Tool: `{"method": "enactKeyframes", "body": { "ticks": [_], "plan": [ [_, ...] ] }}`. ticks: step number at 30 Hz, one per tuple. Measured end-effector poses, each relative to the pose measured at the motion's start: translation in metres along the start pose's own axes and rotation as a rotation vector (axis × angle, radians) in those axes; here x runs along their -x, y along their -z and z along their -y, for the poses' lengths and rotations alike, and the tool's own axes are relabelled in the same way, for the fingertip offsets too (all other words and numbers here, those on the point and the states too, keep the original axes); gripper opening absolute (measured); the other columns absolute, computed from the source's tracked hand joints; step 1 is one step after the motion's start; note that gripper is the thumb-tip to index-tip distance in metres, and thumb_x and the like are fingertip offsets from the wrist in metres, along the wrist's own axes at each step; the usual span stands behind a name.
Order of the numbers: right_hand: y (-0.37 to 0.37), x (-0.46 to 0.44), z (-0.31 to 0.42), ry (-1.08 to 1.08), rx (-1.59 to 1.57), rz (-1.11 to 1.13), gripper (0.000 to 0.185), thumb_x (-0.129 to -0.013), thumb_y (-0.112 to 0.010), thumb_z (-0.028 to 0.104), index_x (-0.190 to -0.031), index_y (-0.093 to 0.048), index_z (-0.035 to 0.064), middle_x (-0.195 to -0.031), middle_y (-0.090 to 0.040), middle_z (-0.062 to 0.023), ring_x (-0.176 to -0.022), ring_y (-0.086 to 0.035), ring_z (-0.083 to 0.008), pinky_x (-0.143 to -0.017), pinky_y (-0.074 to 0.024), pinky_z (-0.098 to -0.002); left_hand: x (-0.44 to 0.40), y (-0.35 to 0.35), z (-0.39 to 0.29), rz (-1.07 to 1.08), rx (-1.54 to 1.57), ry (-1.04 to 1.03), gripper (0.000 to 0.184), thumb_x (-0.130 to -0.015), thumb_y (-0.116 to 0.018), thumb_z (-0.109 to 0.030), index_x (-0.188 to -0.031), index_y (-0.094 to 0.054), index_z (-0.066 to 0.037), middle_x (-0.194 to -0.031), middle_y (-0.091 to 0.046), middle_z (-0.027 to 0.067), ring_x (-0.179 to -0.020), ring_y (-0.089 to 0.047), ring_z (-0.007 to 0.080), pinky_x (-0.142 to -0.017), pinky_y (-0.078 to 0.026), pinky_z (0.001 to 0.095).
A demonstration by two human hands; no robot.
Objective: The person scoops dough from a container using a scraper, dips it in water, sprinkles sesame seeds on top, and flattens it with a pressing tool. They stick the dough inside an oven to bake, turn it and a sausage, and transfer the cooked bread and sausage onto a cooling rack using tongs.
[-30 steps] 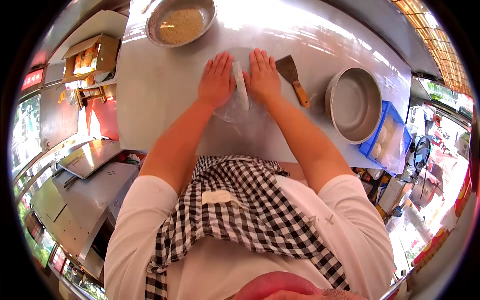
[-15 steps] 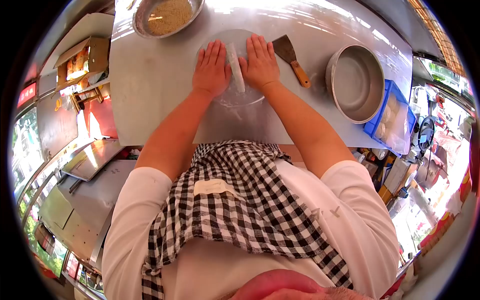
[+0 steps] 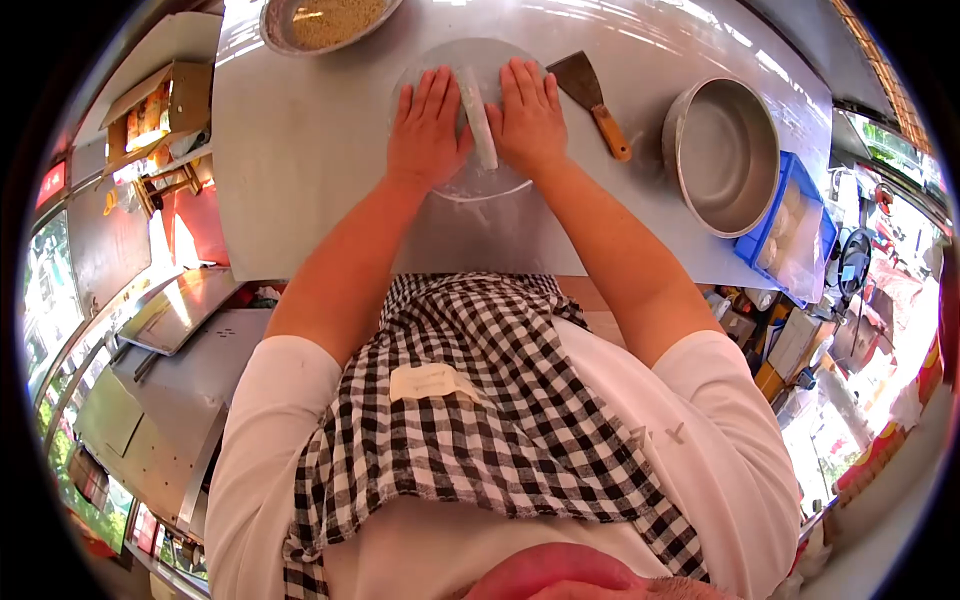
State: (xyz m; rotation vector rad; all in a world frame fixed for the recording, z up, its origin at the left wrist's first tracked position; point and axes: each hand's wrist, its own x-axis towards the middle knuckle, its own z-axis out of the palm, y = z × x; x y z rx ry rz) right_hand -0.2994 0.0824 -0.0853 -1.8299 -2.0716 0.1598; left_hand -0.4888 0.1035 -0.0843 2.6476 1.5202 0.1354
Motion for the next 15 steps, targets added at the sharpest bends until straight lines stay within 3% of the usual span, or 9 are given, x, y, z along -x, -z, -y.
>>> {"method": "enactKeyframes", "body": {
  "ticks": [10, 12, 15],
  "plan": [
    [-0.007, 0.009, -0.005, 0.033, 0.037, -0.015, 0.064, -0.099, -0.055, 0.038, -0.15, -0.043, 0.0017, -0.159, -0.039, -0.0161, -0.151, -0.031, -0.0331, -0.124, -0.0185, -0.0531, 0.005, -0.005, -0.002, -0.065, 0.075, 0.004, 0.076, -0.096, -0.054, -0.048, -0.156, -0.035, -0.006, -0.167, -0.026, 0.0114, -0.155, -0.021, 0.029, -0.127, -0.014, 0.0499],
    [-0.003, 0.027, 0.002, 0.022, 0.039, 0.019, 0.064, -0.099, -0.054, 0.038, -0.151, -0.042, 0.0023, -0.159, -0.038, -0.0161, -0.151, -0.031, -0.0329, -0.124, -0.0185, -0.0531, 0.022, -0.001, -0.008, -0.02, 0.114, 0.011, 0.075, -0.095, -0.057, -0.047, -0.155, -0.037, -0.006, -0.166, -0.028, 0.0118, -0.155, -0.023, 0.0297, -0.127, -0.015, 0.0503],
    [-0.001, -0.003, -0.003, 0.037, 0.039, -0.043, 0.063, -0.1, -0.053, 0.039, -0.151, -0.043, 0.003, -0.16, -0.038, -0.016, -0.151, -0.031, -0.0325, -0.124, -0.0189, -0.053, -0.009, 0.001, 0.007, -0.116, 0.174, -0.022, 0.07, -0.094, -0.061, -0.043, -0.151, -0.043, -0.006, -0.163, -0.034, 0.0128, -0.153, -0.027, 0.0316, -0.126, -0.016, 0.0513]
  ]
}}
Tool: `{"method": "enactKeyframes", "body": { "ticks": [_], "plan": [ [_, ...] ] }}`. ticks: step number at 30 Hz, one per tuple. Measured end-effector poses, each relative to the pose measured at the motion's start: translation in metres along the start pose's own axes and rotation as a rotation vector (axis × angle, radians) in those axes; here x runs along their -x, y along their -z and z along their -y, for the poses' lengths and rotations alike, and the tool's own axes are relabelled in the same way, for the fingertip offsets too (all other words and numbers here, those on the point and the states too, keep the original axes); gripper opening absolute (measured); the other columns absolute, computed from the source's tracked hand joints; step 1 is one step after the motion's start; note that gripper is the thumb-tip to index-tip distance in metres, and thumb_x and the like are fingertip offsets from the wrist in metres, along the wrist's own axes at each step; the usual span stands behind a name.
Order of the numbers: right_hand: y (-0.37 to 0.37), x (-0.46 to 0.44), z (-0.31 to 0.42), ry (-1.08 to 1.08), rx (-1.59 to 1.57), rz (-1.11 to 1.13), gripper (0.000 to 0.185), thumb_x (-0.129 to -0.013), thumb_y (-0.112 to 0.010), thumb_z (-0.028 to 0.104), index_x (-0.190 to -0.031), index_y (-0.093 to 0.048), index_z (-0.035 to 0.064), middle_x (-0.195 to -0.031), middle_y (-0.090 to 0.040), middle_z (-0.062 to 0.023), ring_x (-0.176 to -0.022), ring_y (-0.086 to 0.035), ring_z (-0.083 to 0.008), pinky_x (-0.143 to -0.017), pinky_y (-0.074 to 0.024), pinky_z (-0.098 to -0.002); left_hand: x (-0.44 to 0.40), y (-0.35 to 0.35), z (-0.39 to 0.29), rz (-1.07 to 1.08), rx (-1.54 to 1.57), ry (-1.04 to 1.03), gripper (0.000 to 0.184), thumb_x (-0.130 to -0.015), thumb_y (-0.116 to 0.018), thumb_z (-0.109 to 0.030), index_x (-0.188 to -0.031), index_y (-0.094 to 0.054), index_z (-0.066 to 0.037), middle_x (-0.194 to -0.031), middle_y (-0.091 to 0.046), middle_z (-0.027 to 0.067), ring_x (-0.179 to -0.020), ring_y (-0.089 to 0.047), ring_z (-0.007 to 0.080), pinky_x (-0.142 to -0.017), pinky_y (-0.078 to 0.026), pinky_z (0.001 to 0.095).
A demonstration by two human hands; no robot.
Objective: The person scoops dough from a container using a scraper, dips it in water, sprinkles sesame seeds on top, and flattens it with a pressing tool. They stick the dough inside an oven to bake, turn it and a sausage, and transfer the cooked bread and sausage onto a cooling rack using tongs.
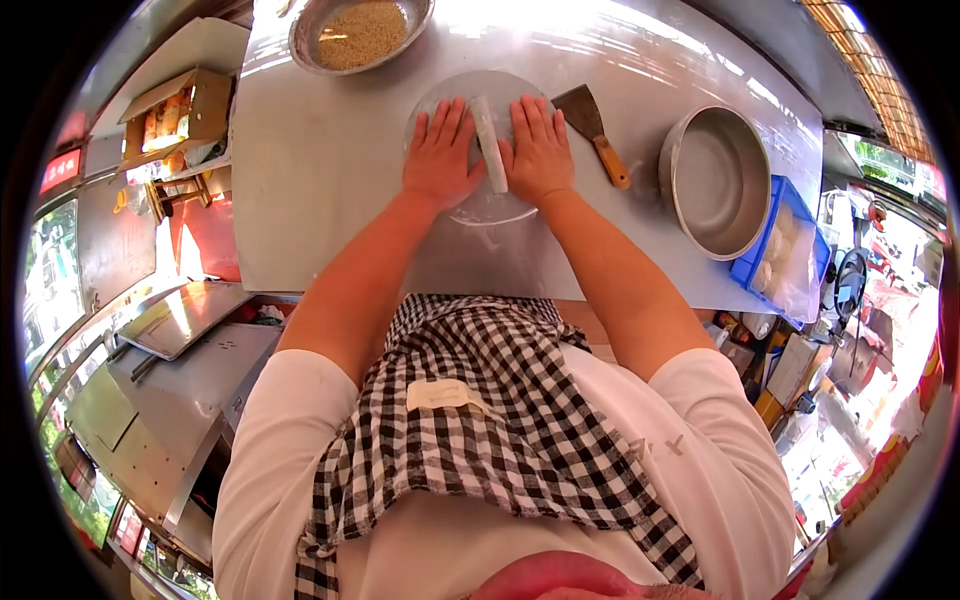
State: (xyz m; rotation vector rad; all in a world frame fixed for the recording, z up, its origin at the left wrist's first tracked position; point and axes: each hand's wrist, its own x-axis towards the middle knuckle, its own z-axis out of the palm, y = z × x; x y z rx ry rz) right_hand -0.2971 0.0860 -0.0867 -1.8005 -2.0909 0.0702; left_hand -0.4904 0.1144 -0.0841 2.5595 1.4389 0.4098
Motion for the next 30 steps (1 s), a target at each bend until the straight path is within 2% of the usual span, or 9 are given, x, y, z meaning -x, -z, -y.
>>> {"method": "enactKeyframes", "body": {
  "ticks": [4, 7, 10, 13, 16, 19, 23, 26, 30],
  "plan": [
    [0.003, 0.009, 0.002, -0.016, 0.006, 0.072, 0.063, -0.1, -0.052, 0.04, -0.151, -0.042, 0.0038, -0.16, -0.038, -0.0155, -0.152, -0.028, -0.0319, -0.126, -0.0158, -0.0516, 0.015, 0.01, 0.017, -0.141, 0.204, -0.005, 0.058, -0.097, -0.062, -0.036, -0.145, -0.051, -0.005, -0.145, -0.055, 0.0147, -0.138, -0.049, 0.032, -0.119, -0.032, 0.0496],
    [0.0, 0.011, -0.001, -0.025, -0.032, 0.087, 0.063, -0.1, -0.051, 0.04, -0.152, -0.041, 0.0052, -0.161, -0.037, -0.0153, -0.153, -0.027, -0.0314, -0.126, -0.0143, -0.0507, 0.017, 0.037, 0.006, -0.133, 0.986, 0.567, 0.047, -0.101, -0.06, -0.034, -0.138, -0.056, -0.004, -0.121, -0.068, 0.0136, -0.112, -0.066, 0.0263, -0.1, -0.051, 0.0419],
    [0.001, 0.017, -0.002, -0.018, -0.026, 0.085, 0.063, -0.099, -0.053, 0.039, -0.152, -0.042, 0.0069, -0.161, -0.036, -0.0149, -0.152, -0.028, -0.0308, -0.126, -0.0151, -0.0501, 0.006, 0.069, -0.024, 0.107, 1.208, 0.759, 0.045, -0.103, -0.061, -0.035, -0.132, -0.056, -0.002, -0.101, -0.069, 0.0077, -0.081, -0.063, 0.0106, -0.071, -0.055, 0.028],
    [-0.003, 0.014, -0.004, -0.002, -0.009, 0.072, 0.062, -0.098, -0.056, 0.035, -0.152, -0.042, 0.0077, -0.16, -0.037, -0.0141, -0.151, -0.031, -0.0303, -0.126, -0.0179, -0.0495, -0.006, 0.074, -0.062, 0.247, 1.199, 0.748, 0.033, -0.1, -0.066, -0.027, -0.119, -0.058, -0.002, -0.095, -0.068, 0.0106, -0.077, -0.064, 0.0136, -0.065, -0.055, 0.0301],
    [0.012, 0.01, -0.005, -0.072, -0.108, 0.121, 0.06, -0.096, -0.06, 0.029, -0.15, -0.044, 0.0072, -0.159, -0.039, -0.0132, -0.15, -0.033, -0.0302, -0.125, -0.0203, -0.0488, -0.011, 0.046, -0.069, 0.193, 1.295, 0.748, 0.02, -0.096, -0.065, -0.017, -0.108, -0.055, -0.004, -0.087, -0.065, 0.01, -0.068, -0.063, 0.0156, -0.059, -0.053, 0.0321],
    [0.034, 0.02, -0.003, -0.191, -0.196, 0.056, 0.057, -0.094, -0.063, 0.024, -0.146, -0.048, 0.0061, -0.156, -0.042, -0.0134, -0.147, -0.037, -0.0314, -0.122, -0.0272, -0.0473, -0.015, 0.053, -0.084, 0.095, 1.511, 0.97, 0.014, -0.093, -0.062, -0.008, -0.101, -0.051, -0.006, -0.077, -0.058, 0.0065, -0.058, -0.055, 0.0157, -0.052, -0.047, 0.0331],
    [0.077, 0.035, -0.009, -0.363, -0.347, -0.076, 0.051, -0.094, -0.065, 0.021, -0.141, -0.053, 0.0046, -0.149, -0.049, -0.0148, -0.135, -0.05, -0.0339, -0.111, -0.0423, -0.0444, -0.021, 0.049, -0.094, 0.001, 1.581, 1.128, 0.014, -0.091, -0.06, -0.004, -0.099, -0.049, -0.008, -0.071, -0.048, 0.0025, -0.052, -0.044, 0.0133, -0.047, -0.038, 0.0318],
    [0.093, 0.049, -0.031, -0.404, -0.416, -0.166, 0.045, -0.097, -0.064, 0.021, -0.138, -0.055, 0.0051, -0.141, -0.055, -0.0163, -0.127, -0.054, -0.0346, -0.107, -0.045, -0.0447, -0.02, 0.055, -0.095, -0.007, 1.624, 1.166, 0.014, -0.091, -0.06, -0.004, -0.097, -0.048, -0.009, -0.07, -0.046, 0.0015, -0.052, -0.04, 0.0121, -0.045, -0.034, 0.0309],
    [0.11, 0.058, -0.045, -0.513, -0.515, -0.193, 0.042, -0.099, -0.064, 0.02, -0.137, -0.056, 0.0023, -0.132, -0.06, -0.0152, -0.113, -0.063, -0.0254, -0.098, -0.0508, -0.0373, -0.029, 0.082, -0.085, -0.046, 1.751, 1.116, 0.014, -0.092, -0.06, -0.006, -0.097, -0.047, -0.008, -0.068, -0.046, 0.0029, -0.049, -0.039, 0.0131, -0.045, -0.032, 0.031]
  ]
}}
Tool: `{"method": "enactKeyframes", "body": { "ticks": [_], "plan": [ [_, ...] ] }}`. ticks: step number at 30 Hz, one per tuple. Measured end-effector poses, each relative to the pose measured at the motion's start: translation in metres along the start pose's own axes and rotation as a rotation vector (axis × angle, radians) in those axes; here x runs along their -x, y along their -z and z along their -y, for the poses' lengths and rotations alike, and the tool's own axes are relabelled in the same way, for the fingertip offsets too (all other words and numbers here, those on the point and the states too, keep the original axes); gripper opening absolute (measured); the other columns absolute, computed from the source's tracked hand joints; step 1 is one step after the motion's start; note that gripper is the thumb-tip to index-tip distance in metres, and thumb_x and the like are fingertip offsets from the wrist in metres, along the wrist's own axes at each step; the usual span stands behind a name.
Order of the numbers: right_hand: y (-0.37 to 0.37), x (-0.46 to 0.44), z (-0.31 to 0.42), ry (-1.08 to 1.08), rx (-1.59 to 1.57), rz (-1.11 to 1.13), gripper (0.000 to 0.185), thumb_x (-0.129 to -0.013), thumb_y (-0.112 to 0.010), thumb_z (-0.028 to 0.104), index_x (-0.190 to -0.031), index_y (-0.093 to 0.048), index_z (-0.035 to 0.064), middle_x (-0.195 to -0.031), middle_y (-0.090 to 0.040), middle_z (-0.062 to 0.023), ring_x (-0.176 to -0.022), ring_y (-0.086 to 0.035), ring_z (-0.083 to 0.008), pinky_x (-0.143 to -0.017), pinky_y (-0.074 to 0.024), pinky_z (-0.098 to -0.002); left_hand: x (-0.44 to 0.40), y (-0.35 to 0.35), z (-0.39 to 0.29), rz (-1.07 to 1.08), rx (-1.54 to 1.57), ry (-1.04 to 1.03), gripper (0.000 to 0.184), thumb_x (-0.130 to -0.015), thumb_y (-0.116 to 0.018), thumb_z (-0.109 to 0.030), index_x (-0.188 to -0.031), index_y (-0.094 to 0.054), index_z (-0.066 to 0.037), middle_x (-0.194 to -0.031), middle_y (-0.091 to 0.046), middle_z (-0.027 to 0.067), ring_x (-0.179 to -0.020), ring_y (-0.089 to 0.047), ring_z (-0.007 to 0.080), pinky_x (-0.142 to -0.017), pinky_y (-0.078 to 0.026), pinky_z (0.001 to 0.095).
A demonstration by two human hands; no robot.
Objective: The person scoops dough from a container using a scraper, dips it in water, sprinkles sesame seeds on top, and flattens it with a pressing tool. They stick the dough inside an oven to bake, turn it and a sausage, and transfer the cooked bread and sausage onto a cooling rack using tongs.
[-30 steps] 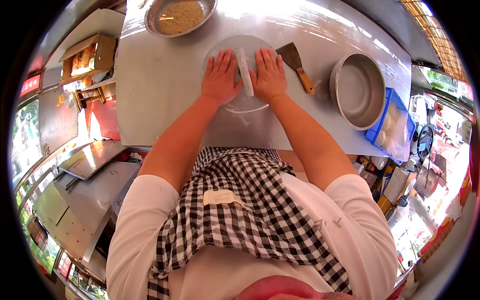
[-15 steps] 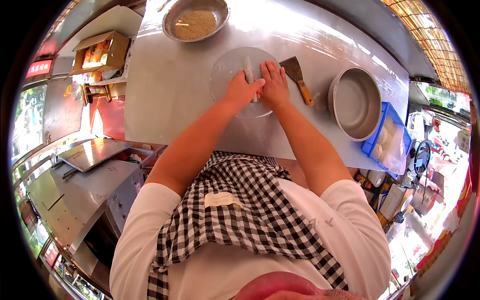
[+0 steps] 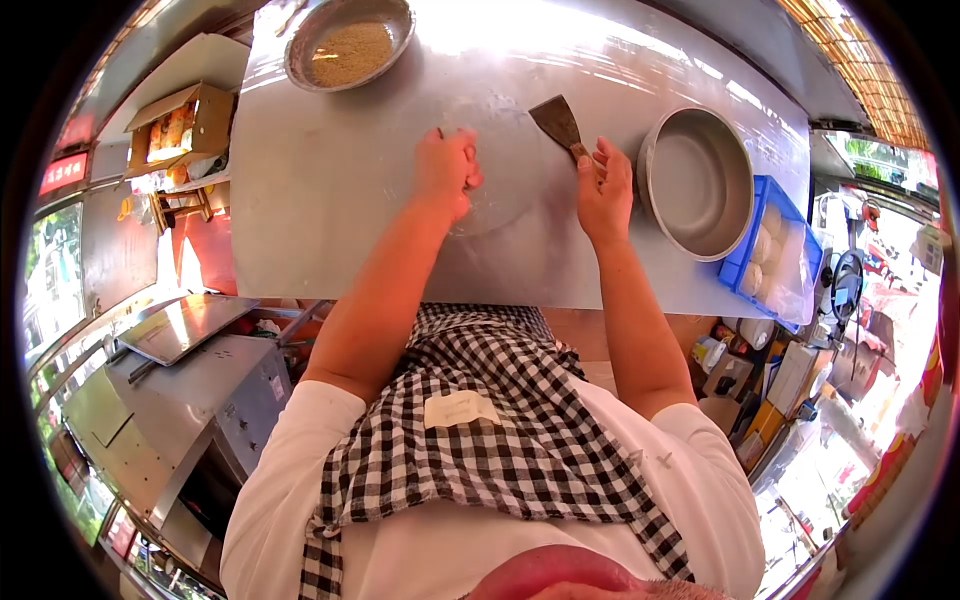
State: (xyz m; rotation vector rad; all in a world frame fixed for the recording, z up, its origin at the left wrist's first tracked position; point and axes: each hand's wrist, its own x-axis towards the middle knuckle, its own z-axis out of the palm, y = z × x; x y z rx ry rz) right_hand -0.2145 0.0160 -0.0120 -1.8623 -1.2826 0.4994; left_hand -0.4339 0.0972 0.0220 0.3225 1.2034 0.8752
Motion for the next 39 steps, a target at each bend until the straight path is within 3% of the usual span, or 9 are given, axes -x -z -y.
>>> {"method": "enactKeyframes", "body": {
  "ticks": [5, 8, 10, 16, 20, 23, 32, 39],
  "plan": [
    [-0.008, 0.008, -0.009, -0.137, -0.254, 0.051, 0.039, -0.1, -0.065, 0.019, -0.134, -0.059, 0.0007, -0.118, -0.068, -0.0099, -0.103, -0.065, -0.0173, -0.092, -0.053, -0.0306, 0.037, 0.018, -0.085, 0.155, 0.059, -0.224, 0.01, -0.095, -0.061, -0.007, -0.099, -0.052, -0.01, -0.068, -0.046, -0.0009, -0.049, -0.036, 0.0091, -0.045, -0.03, 0.028],
    [-0.015, 0.008, -0.002, -0.18, -0.239, 0.11, 0.035, -0.097, -0.066, 0.018, -0.127, -0.063, 0.001, -0.115, -0.068, -0.0114, -0.1, -0.066, -0.0213, -0.089, -0.0535, -0.0343, 0.073, 0.048, -0.109, 0.093, 0.023, -0.27, 0.005, -0.096, -0.057, -0.008, -0.101, -0.057, -0.008, -0.066, -0.041, -0.0035, -0.046, -0.034, 0.007, -0.041, -0.028, 0.0243],
    [-0.02, 0.011, -0.006, -0.214, -0.2, 0.182, 0.035, -0.097, -0.067, 0.02, -0.127, -0.065, 0.001, -0.115, -0.069, -0.0108, -0.099, -0.067, -0.0211, -0.089, -0.0536, -0.0344, 0.08, 0.086, -0.112, 0.065, 0.006, -0.199, 0.013, -0.096, -0.055, -0.006, -0.11, -0.058, -0.007, -0.067, -0.042, -0.0032, -0.046, -0.035, 0.0072, -0.04, -0.027, 0.0232],
    [-0.035, 0.005, -0.014, -0.168, -0.054, 0.272, 0.037, -0.096, -0.066, 0.022, -0.127, -0.065, 0.0003, -0.108, -0.072, -0.0089, -0.095, -0.068, -0.0188, -0.087, -0.054, -0.0324, 0.082, 0.155, -0.084, -0.208, -0.135, -0.149, 0.008, -0.094, -0.057, -0.007, -0.102, -0.056, -0.008, -0.067, -0.045, -0.002, -0.047, -0.036, 0.0078, -0.041, -0.029, 0.0252],
    [-0.049, 0.0, -0.007, -0.121, -0.075, 0.311, 0.037, -0.095, -0.067, 0.023, -0.125, -0.066, 0.0006, -0.11, -0.07, -0.0121, -0.096, -0.068, -0.0233, -0.087, -0.0543, -0.0351, 0.078, 0.169, -0.073, -0.218, -0.119, -0.146, 0.008, -0.094, -0.058, -0.007, -0.101, -0.055, -0.009, -0.067, -0.045, -0.0021, -0.046, -0.036, 0.008, -0.04, -0.029, 0.0261],
    [-0.061, -0.002, 0.01, -0.124, -0.113, 0.351, 0.035, -0.096, -0.066, 0.022, -0.124, -0.067, 0.0012, -0.108, -0.071, -0.0127, -0.096, -0.069, -0.0236, -0.087, -0.0549, -0.0354, 0.078, 0.141, -0.063, -0.165, -0.136, -0.146, 0.009, -0.093, -0.059, -0.007, -0.101, -0.054, -0.009, -0.066, -0.045, -0.002, -0.046, -0.036, 0.0082, -0.04, -0.029, 0.0266],
    [-0.06, -0.006, 0.012, -0.126, -0.171, 0.16, 0.031, -0.096, -0.065, 0.018, -0.123, -0.067, 0.0023, -0.11, -0.071, -0.012, -0.097, -0.069, -0.0235, -0.087, -0.0551, -0.0356, 0.051, 0.061, -0.012, 0.061, -0.31, -0.058, 0.011, -0.094, -0.057, -0.007, -0.102, -0.052, -0.011, -0.067, -0.045, -0.0014, -0.046, -0.037, 0.0084, -0.04, -0.029, 0.0274],
    [-0.054, -0.003, 0.004, 0.011, -0.102, 0.087, 0.033, -0.095, -0.065, 0.017, -0.126, -0.064, 0.0037, -0.121, -0.067, -0.0137, -0.112, -0.064, -0.029, -0.094, -0.0519, -0.0391, 0.01, 0.018, 0.021, 0.126, -0.356, -0.06, 0.012, -0.093, -0.058, -0.007, -0.102, -0.051, -0.01, -0.07, -0.048, 0.0004, -0.048, -0.04, 0.01, -0.043, -0.033, 0.0297]
  ]
}}
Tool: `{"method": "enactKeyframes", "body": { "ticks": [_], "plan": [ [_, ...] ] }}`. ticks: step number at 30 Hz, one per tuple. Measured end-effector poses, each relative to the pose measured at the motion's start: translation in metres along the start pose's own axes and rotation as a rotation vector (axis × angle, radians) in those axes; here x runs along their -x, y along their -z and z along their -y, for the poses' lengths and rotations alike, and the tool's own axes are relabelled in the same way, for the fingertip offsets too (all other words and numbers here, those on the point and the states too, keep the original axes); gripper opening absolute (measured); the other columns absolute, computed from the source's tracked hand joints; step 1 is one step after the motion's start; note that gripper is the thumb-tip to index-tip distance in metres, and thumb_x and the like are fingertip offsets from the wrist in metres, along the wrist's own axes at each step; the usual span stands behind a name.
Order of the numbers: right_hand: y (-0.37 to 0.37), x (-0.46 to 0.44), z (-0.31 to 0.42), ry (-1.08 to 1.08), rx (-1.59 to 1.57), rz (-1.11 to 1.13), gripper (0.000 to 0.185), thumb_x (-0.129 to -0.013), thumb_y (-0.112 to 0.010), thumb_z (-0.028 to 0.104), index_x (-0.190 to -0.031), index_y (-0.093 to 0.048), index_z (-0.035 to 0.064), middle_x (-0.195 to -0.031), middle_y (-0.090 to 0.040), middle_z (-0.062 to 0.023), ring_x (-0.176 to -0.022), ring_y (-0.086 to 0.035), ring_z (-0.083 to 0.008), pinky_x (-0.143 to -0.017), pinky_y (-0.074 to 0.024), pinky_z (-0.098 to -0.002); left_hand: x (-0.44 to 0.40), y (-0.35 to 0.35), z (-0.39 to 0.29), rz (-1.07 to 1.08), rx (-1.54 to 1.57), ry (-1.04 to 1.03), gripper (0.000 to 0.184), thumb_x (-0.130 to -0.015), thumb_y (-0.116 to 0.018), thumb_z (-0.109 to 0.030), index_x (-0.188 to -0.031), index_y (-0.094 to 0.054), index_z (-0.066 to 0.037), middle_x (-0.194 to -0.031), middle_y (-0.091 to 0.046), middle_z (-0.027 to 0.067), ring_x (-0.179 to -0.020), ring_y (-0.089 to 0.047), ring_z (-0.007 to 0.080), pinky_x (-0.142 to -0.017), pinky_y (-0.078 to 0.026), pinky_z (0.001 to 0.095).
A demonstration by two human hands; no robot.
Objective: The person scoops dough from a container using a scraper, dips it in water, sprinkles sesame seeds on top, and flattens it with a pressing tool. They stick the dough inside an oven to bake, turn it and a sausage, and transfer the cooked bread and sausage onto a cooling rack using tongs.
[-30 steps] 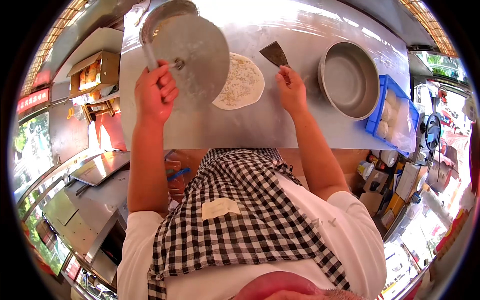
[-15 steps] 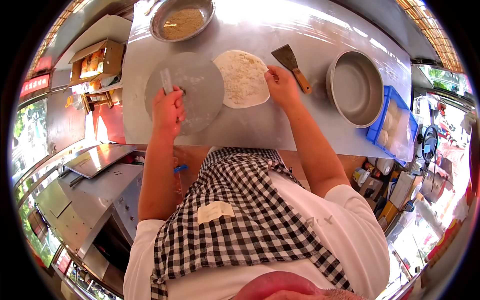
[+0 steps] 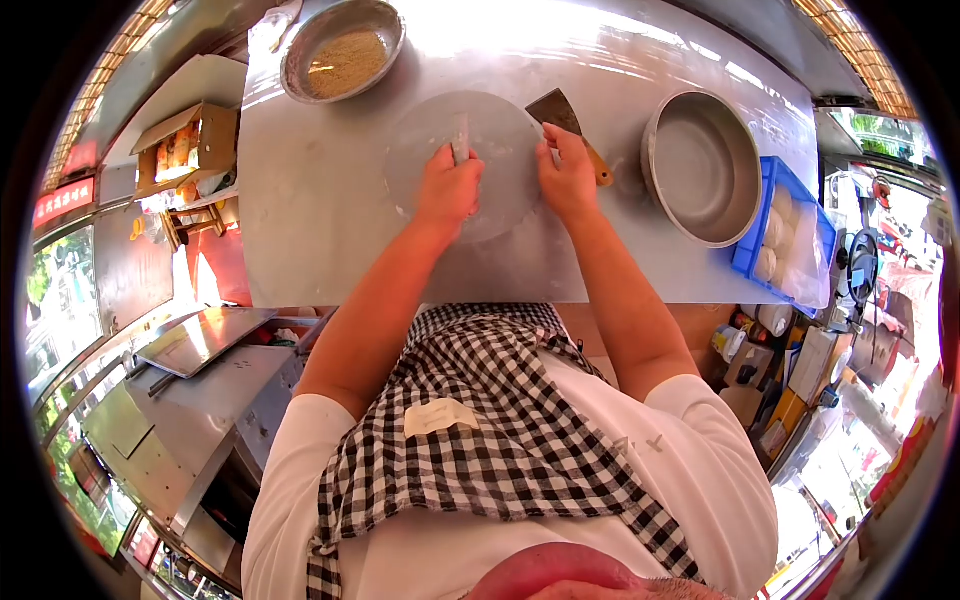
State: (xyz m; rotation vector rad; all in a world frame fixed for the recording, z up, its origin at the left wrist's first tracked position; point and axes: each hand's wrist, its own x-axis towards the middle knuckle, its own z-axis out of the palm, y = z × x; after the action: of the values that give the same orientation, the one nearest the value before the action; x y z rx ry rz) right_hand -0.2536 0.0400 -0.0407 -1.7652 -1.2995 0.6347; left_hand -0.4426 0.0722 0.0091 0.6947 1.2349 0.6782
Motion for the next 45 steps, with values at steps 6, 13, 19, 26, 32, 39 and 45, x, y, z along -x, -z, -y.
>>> {"method": "enactKeyframes", "body": {
  "ticks": [6, 13, 19, 26, 32, 39, 45],
  "plan": [
    [-0.015, -0.01, -0.004, 0.261, 0.211, 0.01, 0.036, -0.093, -0.064, 0.015, -0.128, -0.063, 0.0044, -0.126, -0.065, -0.0141, -0.119, -0.06, -0.0348, -0.102, -0.0475, -0.0456, -0.014, -0.007, 0.012, 0.033, -0.005, 0.002, 0.018, -0.097, -0.061, -0.015, -0.111, -0.054, -0.007, -0.076, -0.056, 0.0035, -0.055, -0.05, 0.0132, -0.05, -0.043, 0.0308],
    [-0.062, -0.04, 0.002, 0.447, 0.382, 0.116, 0.044, -0.097, -0.058, 0.021, -0.139, -0.056, 0.0077, -0.145, -0.055, -0.0138, -0.141, -0.046, -0.0322, -0.12, -0.0326, -0.0476, -0.041, 0.057, 0.022, -0.173, -0.277, -0.28, 0.037, -0.102, -0.058, -0.026, -0.13, -0.06, -0.002, -0.095, -0.067, 0.0072, -0.078, -0.064, 0.0164, -0.069, -0.053, 0.0313],
    [-0.088, -0.043, -0.011, 0.446, 0.555, 0.221, 0.054, -0.103, -0.048, 0.03, -0.152, -0.044, 0.0068, -0.161, -0.039, -0.0096, -0.152, -0.031, -0.0274, -0.127, -0.0159, -0.0446, -0.058, 0.072, 0.041, -0.244, -1.026, -0.789, 0.045, -0.101, -0.055, -0.023, -0.141, -0.055, -0.004, -0.146, -0.052, 0.0195, -0.137, -0.049, 0.0347, -0.116, -0.037, 0.0463],
    [-0.088, -0.049, -0.008, 0.415, 0.573, 0.245, 0.056, -0.102, -0.045, 0.031, -0.154, -0.042, 0.0079, -0.163, -0.036, -0.0101, -0.153, -0.029, -0.0265, -0.128, -0.0154, -0.045, -0.061, 0.054, 0.056, -0.222, -1.489, -0.748, 0.071, -0.097, -0.057, -0.033, -0.155, -0.034, 0.0, -0.164, -0.029, 0.02, -0.154, -0.024, 0.0358, -0.126, -0.015, 0.0514],
    [-0.089, -0.058, -0.012, 0.41, 0.642, 0.288, 0.062, -0.101, -0.046, 0.033, -0.157, -0.036, 0.0102, -0.165, -0.033, -0.0094, -0.154, -0.027, -0.0261, -0.127, -0.0156, -0.043, -0.071, 0.051, 0.049, -0.254, -1.509, -0.799, 0.071, -0.098, -0.053, -0.036, -0.155, -0.035, 0.001, -0.163, -0.03, 0.0218, -0.154, -0.024, 0.0371, -0.126, -0.014, 0.0517],
    [-0.051, -0.062, -0.001, 0.298, 0.205, 0.242, 0.053, -0.102, -0.052, 0.029, -0.148, -0.047, 0.0045, -0.157, -0.043, -0.0146, -0.148, -0.037, -0.0319, -0.124, -0.0241, -0.0451, -0.067, 0.054, 0.054, -0.26, -1.516, -0.799, 0.07, -0.099, -0.051, -0.036, -0.155, -0.035, 0.002, -0.163, -0.029, 0.0225, -0.154, -0.024, 0.0365, -0.126, -0.014, 0.0513],
    [-0.014, -0.066, -0.05, 0.39, 0.545, 0.167, 0.053, -0.103, -0.053, 0.031, -0.145, -0.049, 0.0, -0.155, -0.045, -0.017, -0.146, -0.039, -0.0338, -0.124, -0.025, -0.0489, -0.068, 0.053, 0.055, -0.251, -1.541, -0.801, 0.07, -0.097, -0.054, -0.033, -0.155, -0.034, 0.0, -0.164, -0.028, 0.0214, -0.154, -0.024, 0.0352, -0.126, -0.016, 0.0514]
  ]
}}
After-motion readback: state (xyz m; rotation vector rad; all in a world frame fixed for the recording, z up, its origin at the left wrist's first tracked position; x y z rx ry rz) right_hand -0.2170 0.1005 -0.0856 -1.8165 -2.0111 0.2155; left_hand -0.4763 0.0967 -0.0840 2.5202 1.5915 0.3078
